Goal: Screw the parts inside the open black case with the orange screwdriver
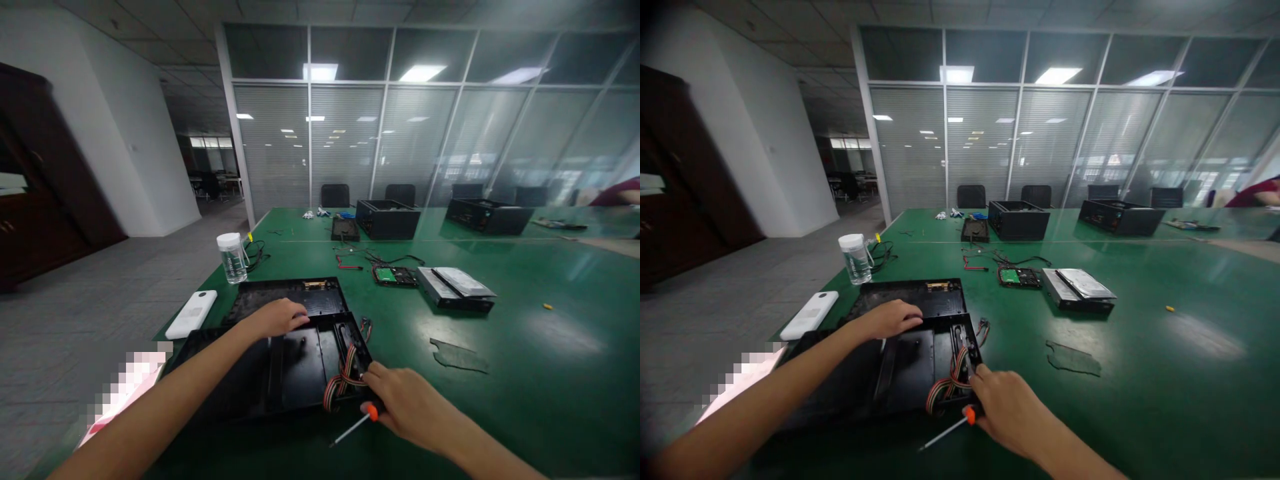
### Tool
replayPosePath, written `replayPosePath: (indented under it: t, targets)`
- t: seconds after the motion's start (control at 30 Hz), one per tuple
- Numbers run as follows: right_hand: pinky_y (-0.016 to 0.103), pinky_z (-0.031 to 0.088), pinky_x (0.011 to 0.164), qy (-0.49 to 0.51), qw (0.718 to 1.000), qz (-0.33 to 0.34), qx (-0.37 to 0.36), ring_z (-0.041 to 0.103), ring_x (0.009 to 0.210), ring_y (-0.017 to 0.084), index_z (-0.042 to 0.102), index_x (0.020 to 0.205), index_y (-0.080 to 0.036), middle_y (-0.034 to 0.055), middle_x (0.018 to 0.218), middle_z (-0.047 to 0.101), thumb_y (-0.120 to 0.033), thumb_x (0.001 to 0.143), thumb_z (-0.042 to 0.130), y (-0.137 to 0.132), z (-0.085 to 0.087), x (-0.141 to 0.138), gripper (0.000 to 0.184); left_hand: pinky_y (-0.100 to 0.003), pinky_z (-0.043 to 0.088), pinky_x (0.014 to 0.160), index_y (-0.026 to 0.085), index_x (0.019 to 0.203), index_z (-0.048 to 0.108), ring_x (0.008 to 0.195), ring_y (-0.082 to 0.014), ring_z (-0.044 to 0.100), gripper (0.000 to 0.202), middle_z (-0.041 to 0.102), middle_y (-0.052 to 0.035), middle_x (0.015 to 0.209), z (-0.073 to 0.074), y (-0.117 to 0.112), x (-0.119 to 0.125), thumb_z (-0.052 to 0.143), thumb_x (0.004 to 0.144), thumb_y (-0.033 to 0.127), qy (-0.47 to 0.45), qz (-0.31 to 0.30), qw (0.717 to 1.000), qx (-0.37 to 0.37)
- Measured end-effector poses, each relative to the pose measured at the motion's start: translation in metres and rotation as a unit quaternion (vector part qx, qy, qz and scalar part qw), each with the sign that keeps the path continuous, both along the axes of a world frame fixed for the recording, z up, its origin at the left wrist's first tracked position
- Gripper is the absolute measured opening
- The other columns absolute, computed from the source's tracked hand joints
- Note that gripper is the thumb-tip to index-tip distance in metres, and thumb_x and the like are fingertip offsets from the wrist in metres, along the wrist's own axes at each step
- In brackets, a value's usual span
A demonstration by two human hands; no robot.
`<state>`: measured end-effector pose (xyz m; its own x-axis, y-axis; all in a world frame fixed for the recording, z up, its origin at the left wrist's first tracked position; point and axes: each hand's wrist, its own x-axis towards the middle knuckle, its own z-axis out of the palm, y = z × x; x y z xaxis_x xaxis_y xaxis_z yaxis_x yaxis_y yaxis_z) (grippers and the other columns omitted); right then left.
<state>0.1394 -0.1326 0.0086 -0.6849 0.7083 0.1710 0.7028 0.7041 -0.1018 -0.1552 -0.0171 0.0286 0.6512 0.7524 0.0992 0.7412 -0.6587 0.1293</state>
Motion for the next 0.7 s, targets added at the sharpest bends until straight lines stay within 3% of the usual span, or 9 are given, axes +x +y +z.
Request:
replayPosePath:
  t: [0.07, 0.17, 0.27, 0.4, 0.53, 0.7]
  targets:
    - [0.028, 0.040, 0.059, -0.006, 1.000, -0.022, 0.018, 0.058, 0.071, 0.017, 0.055, 0.095, -0.020, 0.0050, 0.090, 0.060, -0.024, 0.080, 0.050, -0.018, -0.013, 0.005, 0.017, -0.024, 0.040, 0.074, 0.019, 0.106, 0.057, 0.084, -0.0170, 0.059, 0.030, 0.064, -0.0051, 0.092, 0.000, 0.011, -0.008, 0.043, 0.089, 0.039, -0.009, 0.042, 0.999, 0.027]
    - [0.029, 0.041, 0.061, 0.001, 1.000, -0.007, 0.016, 0.058, 0.073, 0.018, 0.056, 0.090, -0.022, 0.0034, 0.087, 0.061, -0.018, 0.081, 0.047, -0.032, -0.026, 0.025, 0.013, -0.022, 0.041, 0.066, 0.017, 0.106, 0.054, 0.077, -0.0161, 0.059, 0.037, 0.063, -0.0043, 0.087, -0.010, 0.029, -0.013, 0.054, 0.081, 0.044, 0.025, 0.076, 0.996, -0.026]
    - [0.030, 0.044, 0.063, 0.014, 1.000, 0.004, 0.004, 0.060, 0.073, 0.018, 0.057, 0.091, -0.025, 0.0034, 0.087, 0.063, -0.014, 0.080, 0.047, -0.043, -0.035, 0.052, 0.018, -0.020, 0.040, 0.062, 0.018, 0.093, 0.058, 0.075, -0.0149, 0.058, 0.033, 0.062, -0.0020, 0.085, -0.022, 0.038, -0.010, 0.063, 0.073, 0.044, 0.074, 0.038, 0.994, -0.076]
    - [0.036, 0.049, 0.072, 0.053, 0.997, -0.041, 0.037, 0.060, 0.090, 0.024, 0.054, 0.110, -0.027, 0.0077, 0.107, 0.062, -0.015, 0.075, 0.053, -0.052, -0.053, 0.078, 0.037, -0.022, 0.041, 0.070, 0.019, 0.079, 0.060, 0.082, -0.0165, 0.057, 0.012, 0.062, -0.0021, 0.083, -0.022, 0.037, 0.000, 0.063, 0.076, 0.030, 0.102, -0.029, 0.994, -0.010]
    - [0.036, 0.050, 0.074, 0.066, 0.995, -0.065, 0.044, 0.059, 0.093, 0.024, 0.055, 0.109, -0.027, 0.0071, 0.109, 0.060, -0.010, 0.073, 0.052, -0.043, -0.054, 0.069, 0.040, -0.024, 0.040, 0.074, 0.018, 0.079, 0.059, 0.083, -0.0186, 0.057, 0.008, 0.061, -0.0038, 0.084, 0.008, 0.024, 0.004, 0.060, 0.078, 0.026, 0.101, -0.044, 0.993, 0.050]
    - [0.033, 0.048, 0.076, 0.049, 0.997, -0.054, 0.025, 0.058, 0.087, 0.019, 0.057, 0.095, -0.021, 0.0061, 0.097, 0.061, -0.014, 0.081, 0.046, 0.008, -0.031, 0.034, 0.020, -0.026, 0.039, 0.073, 0.019, 0.079, 0.058, 0.079, -0.0181, 0.055, 0.010, 0.058, -0.0022, 0.081, 0.072, -0.033, 0.003, 0.056, 0.081, 0.028, 0.072, -0.073, 0.993, 0.066]
